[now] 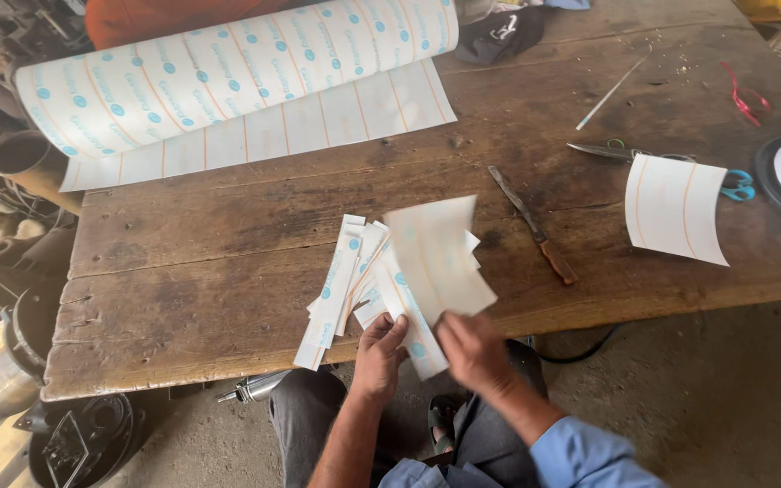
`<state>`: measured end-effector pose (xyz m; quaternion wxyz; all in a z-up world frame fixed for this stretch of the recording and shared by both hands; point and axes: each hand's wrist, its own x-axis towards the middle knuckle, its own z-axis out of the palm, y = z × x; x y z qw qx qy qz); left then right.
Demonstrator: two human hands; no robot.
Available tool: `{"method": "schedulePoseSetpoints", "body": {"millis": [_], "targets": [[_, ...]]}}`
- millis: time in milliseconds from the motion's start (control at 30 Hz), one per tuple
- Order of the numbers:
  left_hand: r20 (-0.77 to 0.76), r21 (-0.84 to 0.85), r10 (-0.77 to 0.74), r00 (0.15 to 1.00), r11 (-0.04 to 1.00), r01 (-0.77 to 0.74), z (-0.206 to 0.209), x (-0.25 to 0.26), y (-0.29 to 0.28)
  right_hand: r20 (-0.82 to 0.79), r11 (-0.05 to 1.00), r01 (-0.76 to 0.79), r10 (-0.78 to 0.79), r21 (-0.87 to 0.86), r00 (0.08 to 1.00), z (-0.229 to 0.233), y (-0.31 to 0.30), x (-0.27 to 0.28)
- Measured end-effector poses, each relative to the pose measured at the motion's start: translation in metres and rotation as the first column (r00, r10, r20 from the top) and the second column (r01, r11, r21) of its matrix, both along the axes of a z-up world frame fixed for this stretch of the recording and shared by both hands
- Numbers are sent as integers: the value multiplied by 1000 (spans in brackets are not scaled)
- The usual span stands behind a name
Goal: The person folds a sheet of patterned paper and uses a knife to cut it into smaller rectangular pieces. They then use scissors to trim the edges of the cut pieces.
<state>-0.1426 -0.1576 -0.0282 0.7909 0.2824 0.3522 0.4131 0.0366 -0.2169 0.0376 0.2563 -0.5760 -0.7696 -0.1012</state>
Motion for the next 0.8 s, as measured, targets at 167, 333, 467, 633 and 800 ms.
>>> {"method": "schedulePoseSetpoints", "body": {"millis": [167,333,467,633,800], "targets": [[-238,151,135,962,983,-101,-5,-1,20,-159,992,-116,123,56,980,-10,-13,-41],[-417,153,224,881,973,-175,18,6,27,-329,990,-122,91,-74,940,-38,-34,-37],[-334,191,230,914,966,-173,43,14,22,-799,836,-221,-352,-502,487,-62,-55,-27],[-147,99,145,978,986,-132,53,25,13,-823,806,-372,-544,-461,-160,-61,-50,-16],[50,29,283,958,958,-285,54,36,5,-838,837,-403,-488,-369,-244,-36,-37,-23]]}}
